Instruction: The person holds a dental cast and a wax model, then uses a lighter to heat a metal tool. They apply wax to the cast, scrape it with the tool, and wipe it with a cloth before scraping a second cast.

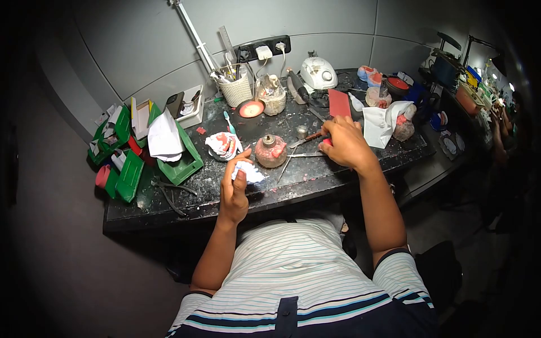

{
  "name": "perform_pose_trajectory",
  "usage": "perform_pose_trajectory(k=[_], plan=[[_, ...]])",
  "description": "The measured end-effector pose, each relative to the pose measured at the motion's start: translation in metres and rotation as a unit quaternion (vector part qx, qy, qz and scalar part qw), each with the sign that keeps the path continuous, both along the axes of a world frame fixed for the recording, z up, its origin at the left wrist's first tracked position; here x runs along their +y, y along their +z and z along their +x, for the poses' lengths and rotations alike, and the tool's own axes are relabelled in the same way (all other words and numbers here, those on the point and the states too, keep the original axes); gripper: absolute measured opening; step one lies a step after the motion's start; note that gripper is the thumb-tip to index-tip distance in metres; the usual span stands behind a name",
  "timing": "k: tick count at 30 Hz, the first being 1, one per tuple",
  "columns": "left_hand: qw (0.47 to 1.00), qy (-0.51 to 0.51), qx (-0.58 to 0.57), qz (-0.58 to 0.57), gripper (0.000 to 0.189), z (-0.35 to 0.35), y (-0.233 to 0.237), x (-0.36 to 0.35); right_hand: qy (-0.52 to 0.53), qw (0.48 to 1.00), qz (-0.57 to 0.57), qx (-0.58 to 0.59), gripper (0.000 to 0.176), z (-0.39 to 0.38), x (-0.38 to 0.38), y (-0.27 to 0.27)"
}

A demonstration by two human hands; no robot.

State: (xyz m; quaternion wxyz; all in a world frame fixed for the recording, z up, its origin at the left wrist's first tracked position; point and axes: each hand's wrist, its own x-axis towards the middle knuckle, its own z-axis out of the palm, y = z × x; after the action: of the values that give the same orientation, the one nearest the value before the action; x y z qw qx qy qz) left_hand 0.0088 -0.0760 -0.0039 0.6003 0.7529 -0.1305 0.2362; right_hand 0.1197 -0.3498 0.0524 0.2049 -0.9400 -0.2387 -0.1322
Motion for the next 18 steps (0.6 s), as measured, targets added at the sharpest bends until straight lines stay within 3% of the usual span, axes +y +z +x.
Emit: perform_pose_trajectory(k=[1, 2, 4, 7, 11, 13, 15, 18], plan=[[1.0, 0.004, -0.004, -0.017, 0.06, 0.0, 0.002, 0.0, -0.007, 0.994, 0.002, -0.107, 0.021, -0.001, 0.001, -0.002], [1.0, 0.005, -0.008, -0.022, 0.06, 0.001, 0.001, 0.001, -0.009, 0.994, 0.004, -0.107, 0.021, -0.001, 0.003, 0.0], [1.0, 0.005, -0.004, -0.028, 0.059, 0.0, 0.0, 0.0, 0.048, 0.997, -0.014, 0.063, 0.022, 0.002, 0.006, 0.009], [0.999, 0.01, -0.013, -0.03, 0.058, 0.002, -0.002, 0.001, 0.061, 0.991, -0.101, 0.066, 0.022, 0.0, 0.014, 0.0], [1.0, 0.012, -0.015, -0.021, 0.057, 0.002, -0.001, 0.002, 0.049, 0.995, -0.003, 0.084, 0.015, 0.012, 0.016, -0.006], [1.0, 0.013, -0.013, -0.02, 0.057, 0.001, -0.001, 0.002, 0.047, 0.996, -0.024, 0.066, 0.012, 0.014, 0.016, -0.007], [1.0, 0.006, -0.013, -0.019, 0.055, 0.001, -0.001, 0.002, 0.027, 0.999, -0.027, -0.022, 0.016, 0.022, 0.017, -0.017], [1.0, 0.003, 0.009, -0.013, 0.056, -0.001, 0.003, 0.0, 0.004, 1.0, -0.02, -0.006, 0.019, 0.034, 0.021, -0.023]])
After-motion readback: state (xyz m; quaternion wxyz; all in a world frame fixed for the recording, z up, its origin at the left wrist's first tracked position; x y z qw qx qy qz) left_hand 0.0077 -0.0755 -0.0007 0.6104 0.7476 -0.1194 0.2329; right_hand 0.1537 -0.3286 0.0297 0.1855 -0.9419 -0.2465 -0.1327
